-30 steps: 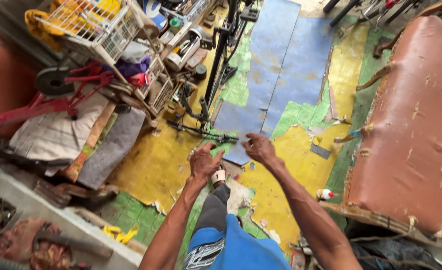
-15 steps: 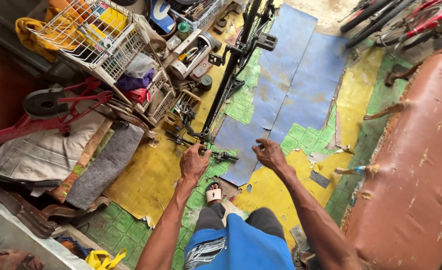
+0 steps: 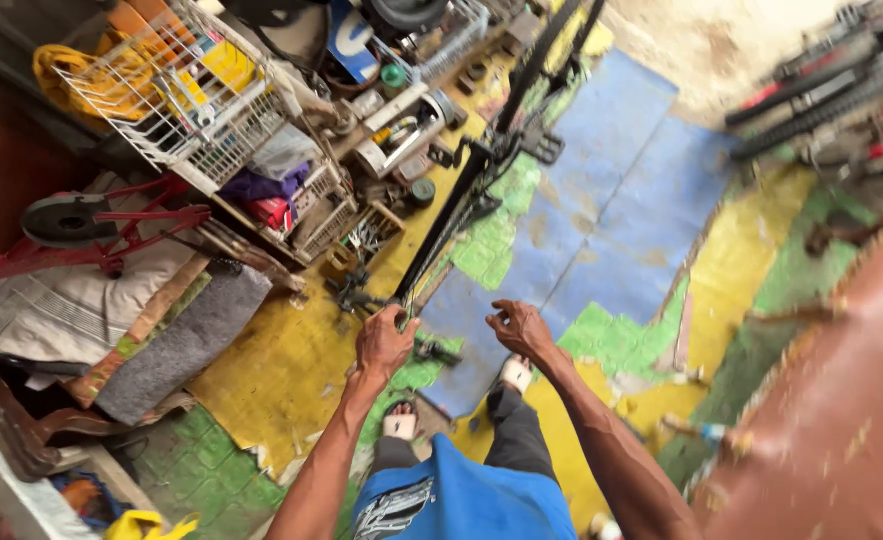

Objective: The person removes the tire from a bicycle wheel using tire levers, then uses a spoke wrench to adjust the spokes. They briefly walk to retrieve a tool and return to continue adjusting the spokes.

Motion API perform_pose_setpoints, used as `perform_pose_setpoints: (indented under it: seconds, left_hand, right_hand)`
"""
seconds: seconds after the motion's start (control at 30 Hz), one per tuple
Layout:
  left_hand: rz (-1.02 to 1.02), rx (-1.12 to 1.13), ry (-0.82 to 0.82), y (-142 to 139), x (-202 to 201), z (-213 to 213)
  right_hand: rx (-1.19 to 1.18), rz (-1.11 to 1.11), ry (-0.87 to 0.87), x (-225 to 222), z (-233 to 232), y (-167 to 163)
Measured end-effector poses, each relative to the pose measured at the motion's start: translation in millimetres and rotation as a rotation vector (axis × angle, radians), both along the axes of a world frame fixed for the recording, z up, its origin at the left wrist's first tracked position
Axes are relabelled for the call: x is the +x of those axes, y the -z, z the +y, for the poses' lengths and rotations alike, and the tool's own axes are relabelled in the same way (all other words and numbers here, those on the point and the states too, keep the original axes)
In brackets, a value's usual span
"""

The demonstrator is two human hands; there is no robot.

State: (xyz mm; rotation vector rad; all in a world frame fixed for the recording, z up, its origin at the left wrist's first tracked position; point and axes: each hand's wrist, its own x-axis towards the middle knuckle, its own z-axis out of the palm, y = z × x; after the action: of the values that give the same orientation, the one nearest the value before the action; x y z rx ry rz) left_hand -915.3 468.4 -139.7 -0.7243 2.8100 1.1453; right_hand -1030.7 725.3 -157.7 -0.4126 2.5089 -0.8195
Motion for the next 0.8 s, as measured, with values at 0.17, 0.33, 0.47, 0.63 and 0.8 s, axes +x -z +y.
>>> perform_pose_setpoints:
  seconds: [0.17, 0.33, 0.47, 0.63, 0.8]
  left_hand:
    - [0.086, -0.064, -0.052, -1, -52, 48]
    - [-0.056, 0.011, -0.106, -8, -90, 95]
    - [-0.065, 0.035, -0.124, -10, -105, 109]
    - [-0.075, 0.011, -0.156, 5, -117, 107]
    - [-0.005, -0.026, -0.199, 25, -138, 89]
  right_hand:
    - [-0.038, 0.01, -0.081, -70, 29, -5]
    - [-0.023, 0.007, -0.171, -127, 51, -12]
    - [-0.062, -0.009, -0.201, -158, 46, -10]
    - [-0.054, -0.046, -0.274, -174, 28, 1]
    - [0.011, -0.078, -0.327, -186, 3, 21]
